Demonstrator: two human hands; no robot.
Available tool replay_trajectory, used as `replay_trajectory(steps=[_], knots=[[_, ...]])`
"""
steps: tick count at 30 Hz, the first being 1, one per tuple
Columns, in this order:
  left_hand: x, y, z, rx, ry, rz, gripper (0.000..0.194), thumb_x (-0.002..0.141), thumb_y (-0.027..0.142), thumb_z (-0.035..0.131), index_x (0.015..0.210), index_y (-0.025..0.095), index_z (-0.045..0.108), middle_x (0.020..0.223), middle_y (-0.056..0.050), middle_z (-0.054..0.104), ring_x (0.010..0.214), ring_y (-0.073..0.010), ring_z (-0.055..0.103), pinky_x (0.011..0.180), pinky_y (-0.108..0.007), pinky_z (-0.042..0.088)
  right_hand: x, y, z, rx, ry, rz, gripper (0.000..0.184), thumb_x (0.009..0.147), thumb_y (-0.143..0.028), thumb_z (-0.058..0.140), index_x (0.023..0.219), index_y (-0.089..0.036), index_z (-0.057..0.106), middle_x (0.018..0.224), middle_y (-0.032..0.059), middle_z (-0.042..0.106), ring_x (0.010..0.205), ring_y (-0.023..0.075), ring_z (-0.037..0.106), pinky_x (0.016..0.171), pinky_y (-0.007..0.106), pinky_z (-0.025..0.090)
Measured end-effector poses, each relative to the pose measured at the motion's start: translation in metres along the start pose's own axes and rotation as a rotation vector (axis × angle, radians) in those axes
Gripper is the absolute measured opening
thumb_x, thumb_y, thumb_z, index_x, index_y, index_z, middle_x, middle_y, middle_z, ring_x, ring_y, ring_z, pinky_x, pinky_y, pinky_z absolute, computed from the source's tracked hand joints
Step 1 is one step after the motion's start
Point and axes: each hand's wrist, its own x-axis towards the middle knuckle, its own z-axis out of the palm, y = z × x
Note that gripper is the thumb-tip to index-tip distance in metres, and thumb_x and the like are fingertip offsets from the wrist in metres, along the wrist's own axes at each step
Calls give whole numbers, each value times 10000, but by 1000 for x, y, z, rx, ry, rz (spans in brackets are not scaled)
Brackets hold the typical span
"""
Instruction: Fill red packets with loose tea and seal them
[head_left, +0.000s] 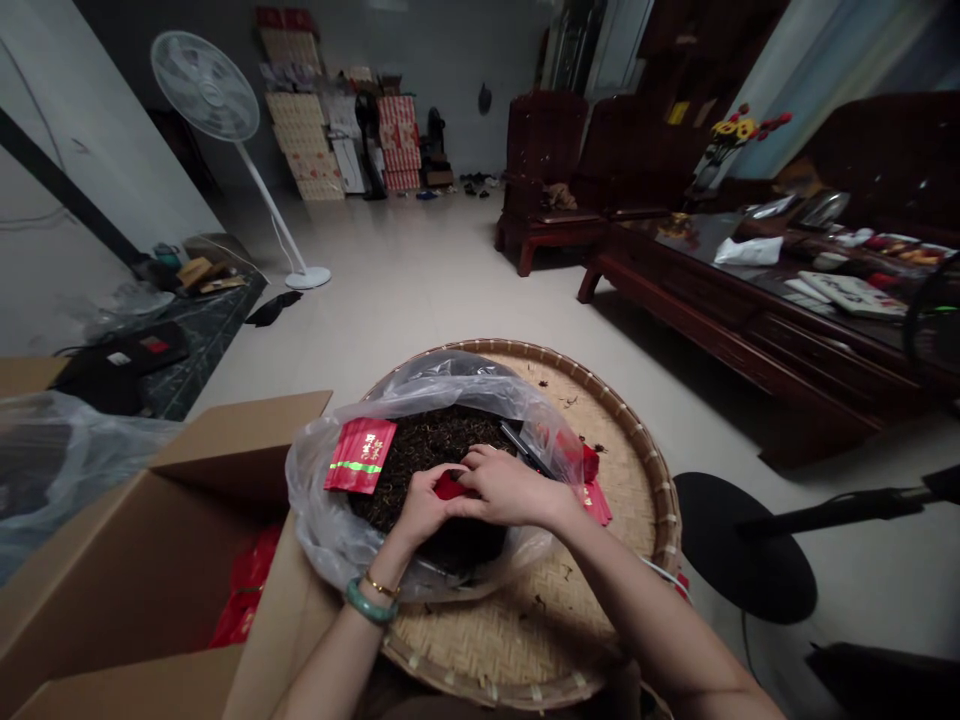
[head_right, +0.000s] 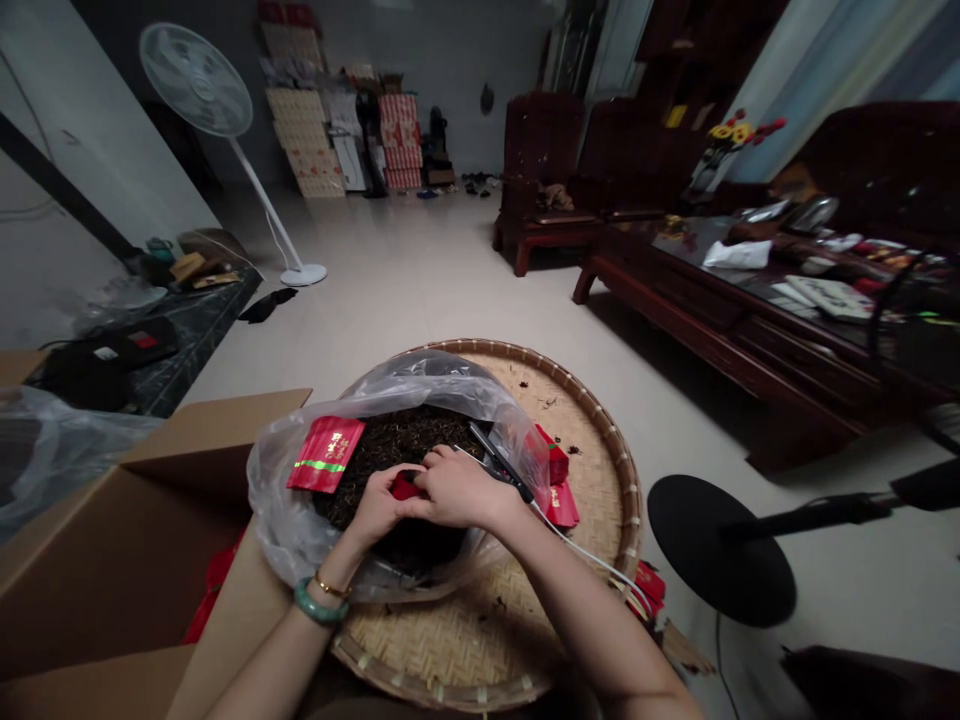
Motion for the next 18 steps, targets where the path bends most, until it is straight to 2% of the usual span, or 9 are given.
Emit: replay_trajectory(steps=[5,8,12,14,16,18], knots=[[0,-1,-3,40,-23,-52,282,660,303,674,902,162,712,885,-51,733,812,-208,650,775,-305,499,4,10,2,-21,-75,31,413,868,-512,490,860,-171,722,855,107,658,858,222,601,707,289,432],[1,1,-5,31,-4,-72,264,706,353,637,864,158,720,819,-41,727,755,-192,633,733,-289,489,6,19,-2,54,-95,46,291,855,-432,558,829,-188,715,849,70,667,795,183,615,637,238,400],[5,3,-5,-55,58,-151,354,739,461,607,666,122,680,563,11,620,541,-126,531,531,-223,416,11,30,-1,211,13,80,189,816,-353,628,783,-178,693,806,25,658,720,134,588,611,205,363],[6,4,-4,-92,84,-179,408,748,495,591,634,106,648,524,19,579,492,-106,495,482,-208,380,14,33,4,316,76,112,199,807,-343,634,750,-158,680,742,8,641,668,115,560,592,197,351],[8,6,-4,-129,89,-188,418,767,505,563,732,98,652,594,0,617,519,-114,529,496,-212,402,16,36,10,432,121,139,204,806,-318,630,707,-145,671,696,-5,624,639,103,542,588,194,356],[8,8,-4,-193,46,-196,413,741,471,611,932,104,636,761,-38,675,617,-144,597,565,-236,455,18,36,13,525,190,178,185,805,-277,626,692,-139,671,700,-5,619,649,103,548,611,197,379]])
